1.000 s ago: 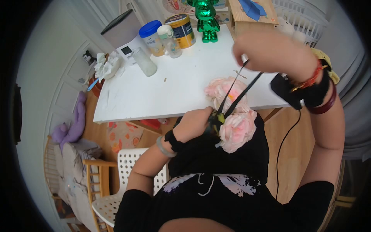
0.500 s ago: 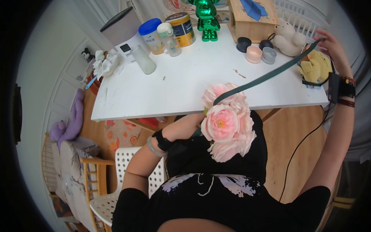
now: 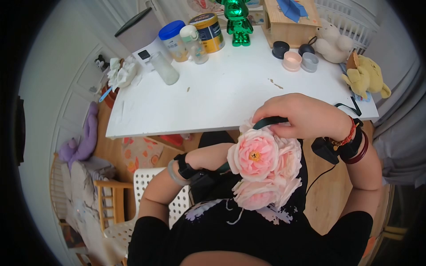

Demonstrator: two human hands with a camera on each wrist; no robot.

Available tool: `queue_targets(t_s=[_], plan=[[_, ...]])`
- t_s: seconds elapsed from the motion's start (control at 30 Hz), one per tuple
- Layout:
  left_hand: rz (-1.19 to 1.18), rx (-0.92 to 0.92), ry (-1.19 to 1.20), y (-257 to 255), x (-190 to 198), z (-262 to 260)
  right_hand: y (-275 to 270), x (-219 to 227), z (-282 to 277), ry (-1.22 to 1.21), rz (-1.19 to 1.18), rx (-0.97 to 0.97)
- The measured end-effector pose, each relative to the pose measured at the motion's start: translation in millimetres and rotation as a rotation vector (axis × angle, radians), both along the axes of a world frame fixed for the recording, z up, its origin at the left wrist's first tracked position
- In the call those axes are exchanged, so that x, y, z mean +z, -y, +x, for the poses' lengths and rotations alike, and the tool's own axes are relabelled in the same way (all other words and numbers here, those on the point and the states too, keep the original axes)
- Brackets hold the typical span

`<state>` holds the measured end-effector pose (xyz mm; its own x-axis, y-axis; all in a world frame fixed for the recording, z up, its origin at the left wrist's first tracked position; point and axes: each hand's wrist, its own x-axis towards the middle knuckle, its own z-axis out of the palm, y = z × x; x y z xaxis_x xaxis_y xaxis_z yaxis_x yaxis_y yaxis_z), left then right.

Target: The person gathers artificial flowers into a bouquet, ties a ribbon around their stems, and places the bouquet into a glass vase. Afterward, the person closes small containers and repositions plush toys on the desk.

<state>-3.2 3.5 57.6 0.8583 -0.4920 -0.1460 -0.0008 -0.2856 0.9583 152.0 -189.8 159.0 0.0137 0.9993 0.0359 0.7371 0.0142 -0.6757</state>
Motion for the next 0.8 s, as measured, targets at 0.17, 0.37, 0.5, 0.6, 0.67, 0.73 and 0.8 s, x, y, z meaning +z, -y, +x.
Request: queue_targets(t_s=[0.17,0.37,0.5,0.6,0.67,0.73,0.8], plan=[[0.064,-0.028,0.001,-4,-28,6,-9,-4,7,0.156,0.181,0.067],[0.235,-0.086,0.069,7,-8,17,-40,17,28,0.072,-0.051,0.261],[0.358,-0.115,0.159,12,13,21,-66,12,45,-0.012,-0.166,0.271],[0.389,-0.082,0.346,15,19,18,-80,-3,51,-0.028,-0.21,0.299],[0.396,-0.045,0.441,16,22,14,-81,-11,55,-0.064,-0.446,0.213],[0.434,-0.023,0.518,16,24,12,-76,-24,61,-0.138,-0.461,0.233],[0.458,-0.039,0.514,14,28,10,-69,-33,68,-0.222,-0.477,0.253]])
